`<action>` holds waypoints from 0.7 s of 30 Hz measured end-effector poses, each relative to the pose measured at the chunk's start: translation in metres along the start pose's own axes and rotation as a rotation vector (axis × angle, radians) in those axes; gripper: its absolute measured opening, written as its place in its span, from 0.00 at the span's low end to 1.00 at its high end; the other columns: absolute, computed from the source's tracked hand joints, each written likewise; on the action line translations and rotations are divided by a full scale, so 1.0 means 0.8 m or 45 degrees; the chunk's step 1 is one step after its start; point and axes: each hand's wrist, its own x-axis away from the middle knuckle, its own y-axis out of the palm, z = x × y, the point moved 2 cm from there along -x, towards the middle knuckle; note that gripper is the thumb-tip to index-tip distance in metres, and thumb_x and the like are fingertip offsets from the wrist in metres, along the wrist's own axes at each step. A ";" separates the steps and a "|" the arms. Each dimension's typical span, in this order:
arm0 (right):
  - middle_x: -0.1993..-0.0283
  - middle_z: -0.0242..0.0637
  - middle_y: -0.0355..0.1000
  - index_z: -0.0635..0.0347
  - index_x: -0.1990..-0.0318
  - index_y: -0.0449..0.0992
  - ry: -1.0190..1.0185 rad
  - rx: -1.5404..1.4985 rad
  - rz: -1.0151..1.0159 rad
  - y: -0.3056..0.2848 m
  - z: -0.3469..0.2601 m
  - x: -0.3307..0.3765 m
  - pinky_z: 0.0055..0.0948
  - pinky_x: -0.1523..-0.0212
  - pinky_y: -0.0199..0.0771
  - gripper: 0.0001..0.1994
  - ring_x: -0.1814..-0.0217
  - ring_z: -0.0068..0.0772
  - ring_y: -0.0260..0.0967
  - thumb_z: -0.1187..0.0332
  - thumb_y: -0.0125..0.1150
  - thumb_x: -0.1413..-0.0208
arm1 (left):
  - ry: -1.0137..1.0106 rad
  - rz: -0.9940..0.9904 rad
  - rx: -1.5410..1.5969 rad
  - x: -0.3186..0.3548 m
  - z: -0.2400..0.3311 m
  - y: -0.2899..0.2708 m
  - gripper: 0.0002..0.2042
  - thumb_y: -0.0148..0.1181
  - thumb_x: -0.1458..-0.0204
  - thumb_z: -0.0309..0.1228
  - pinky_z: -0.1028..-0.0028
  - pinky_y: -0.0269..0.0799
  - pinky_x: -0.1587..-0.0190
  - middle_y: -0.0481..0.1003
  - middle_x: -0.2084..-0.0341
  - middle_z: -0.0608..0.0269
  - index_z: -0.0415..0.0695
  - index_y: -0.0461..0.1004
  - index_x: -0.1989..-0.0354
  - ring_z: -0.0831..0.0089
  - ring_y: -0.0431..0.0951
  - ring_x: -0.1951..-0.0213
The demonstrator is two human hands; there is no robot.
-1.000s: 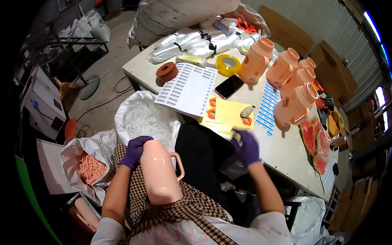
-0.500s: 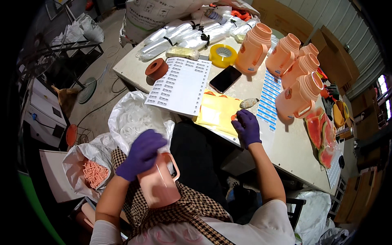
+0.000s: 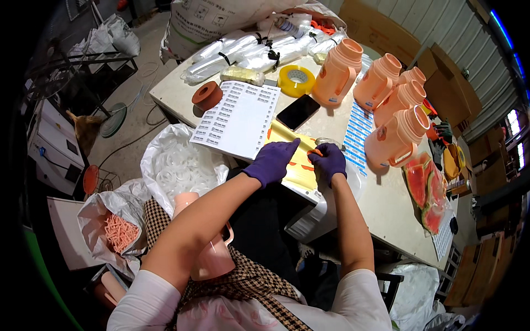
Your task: The person takes a large orange jug from a pile, inserts a white ring into the top, and applies a sticker to the side of the jug before placing it down.
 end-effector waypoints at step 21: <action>0.59 0.45 0.74 0.57 0.60 0.80 -1.047 -0.171 0.628 -0.047 -0.113 0.180 0.45 0.43 0.70 0.11 0.50 0.50 0.72 0.76 0.66 0.53 | -0.346 -0.115 0.134 -0.028 -0.039 0.050 0.26 0.50 0.43 0.28 0.55 0.72 0.44 0.64 0.36 0.45 0.56 0.67 0.33 0.50 0.75 0.46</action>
